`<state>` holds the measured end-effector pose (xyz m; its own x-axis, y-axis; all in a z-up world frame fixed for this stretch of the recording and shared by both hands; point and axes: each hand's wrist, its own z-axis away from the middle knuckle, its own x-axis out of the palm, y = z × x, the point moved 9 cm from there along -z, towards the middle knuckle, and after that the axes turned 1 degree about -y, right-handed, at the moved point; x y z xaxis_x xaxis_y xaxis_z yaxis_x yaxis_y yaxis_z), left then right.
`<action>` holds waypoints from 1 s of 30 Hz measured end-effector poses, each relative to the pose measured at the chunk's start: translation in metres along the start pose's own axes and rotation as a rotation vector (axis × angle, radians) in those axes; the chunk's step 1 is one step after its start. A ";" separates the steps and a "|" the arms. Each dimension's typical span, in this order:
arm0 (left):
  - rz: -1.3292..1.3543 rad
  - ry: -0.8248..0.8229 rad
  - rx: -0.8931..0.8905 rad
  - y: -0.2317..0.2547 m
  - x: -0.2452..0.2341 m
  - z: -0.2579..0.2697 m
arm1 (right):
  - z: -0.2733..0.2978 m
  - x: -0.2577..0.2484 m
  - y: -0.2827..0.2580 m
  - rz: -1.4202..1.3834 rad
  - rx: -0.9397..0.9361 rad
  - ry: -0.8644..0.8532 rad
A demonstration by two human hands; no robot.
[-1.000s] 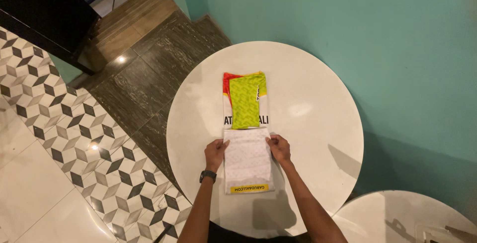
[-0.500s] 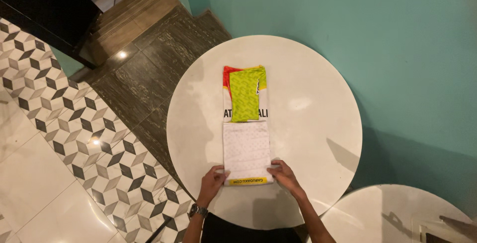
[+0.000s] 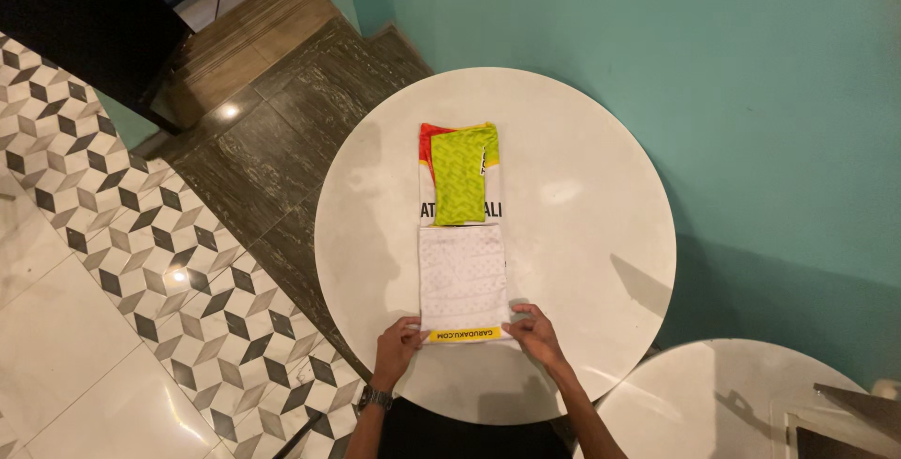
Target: The person folds shirts by hand on a white table and places them into a cabinet.
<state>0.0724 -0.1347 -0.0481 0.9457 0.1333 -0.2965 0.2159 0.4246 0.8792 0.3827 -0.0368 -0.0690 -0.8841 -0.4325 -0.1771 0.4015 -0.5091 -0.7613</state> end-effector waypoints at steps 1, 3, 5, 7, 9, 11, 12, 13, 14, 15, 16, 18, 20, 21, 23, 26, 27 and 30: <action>0.056 0.003 -0.017 -0.001 0.000 0.001 | 0.001 0.000 0.003 0.000 -0.001 0.000; 0.030 0.001 0.008 0.002 -0.001 0.003 | 0.004 0.001 0.014 -0.010 0.080 0.015; 0.004 -0.002 0.029 0.006 0.000 0.007 | 0.005 0.003 0.017 -0.073 0.037 0.001; 0.057 0.048 0.059 0.012 -0.006 0.009 | 0.005 0.005 0.019 -0.138 -0.007 -0.011; 0.032 0.050 0.030 0.017 -0.007 0.009 | 0.006 -0.004 0.021 -0.066 0.010 0.094; 0.011 0.048 -0.001 0.030 -0.005 0.011 | 0.018 -0.002 0.005 0.002 -0.082 0.104; -0.001 0.049 -0.005 0.038 -0.006 0.014 | 0.026 0.002 -0.011 0.069 -0.174 0.109; -0.014 0.050 -0.010 0.046 -0.007 0.019 | 0.034 0.004 -0.020 0.068 -0.172 0.110; -0.014 0.048 -0.012 0.054 -0.008 0.024 | 0.045 0.000 -0.040 0.356 -0.251 0.196; -0.255 0.060 0.131 0.074 -0.008 0.029 | 0.056 0.002 -0.061 0.645 -0.329 0.278; -0.495 0.068 0.276 0.092 -0.004 0.034 | 0.062 0.005 -0.070 0.646 -0.327 0.280; -0.592 0.010 0.400 0.103 0.008 0.044 | 0.070 0.035 -0.083 0.870 -0.423 0.061; -0.689 -0.046 0.524 0.105 0.022 0.053 | 0.076 0.052 -0.092 0.921 -0.515 -0.004; -0.751 0.011 0.570 0.105 0.023 0.054 | 0.080 0.063 -0.095 0.971 -0.606 -0.071; -0.815 0.069 0.618 0.100 0.024 0.047 | 0.077 0.062 -0.098 0.969 -0.669 -0.046; -0.796 0.088 0.644 0.087 0.026 0.040 | 0.069 0.065 -0.095 1.023 -0.738 -0.025; -0.768 0.085 0.639 0.084 0.027 0.036 | 0.064 0.067 -0.092 1.081 -0.749 -0.024; -0.731 0.081 0.631 0.082 0.024 0.030 | 0.060 0.064 -0.094 1.105 -0.826 0.041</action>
<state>0.1205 -0.1238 0.0282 0.5118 0.0990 -0.8534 0.8570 -0.1285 0.4991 0.3030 -0.0611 0.0293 -0.2141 -0.2893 -0.9330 0.6481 0.6725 -0.3572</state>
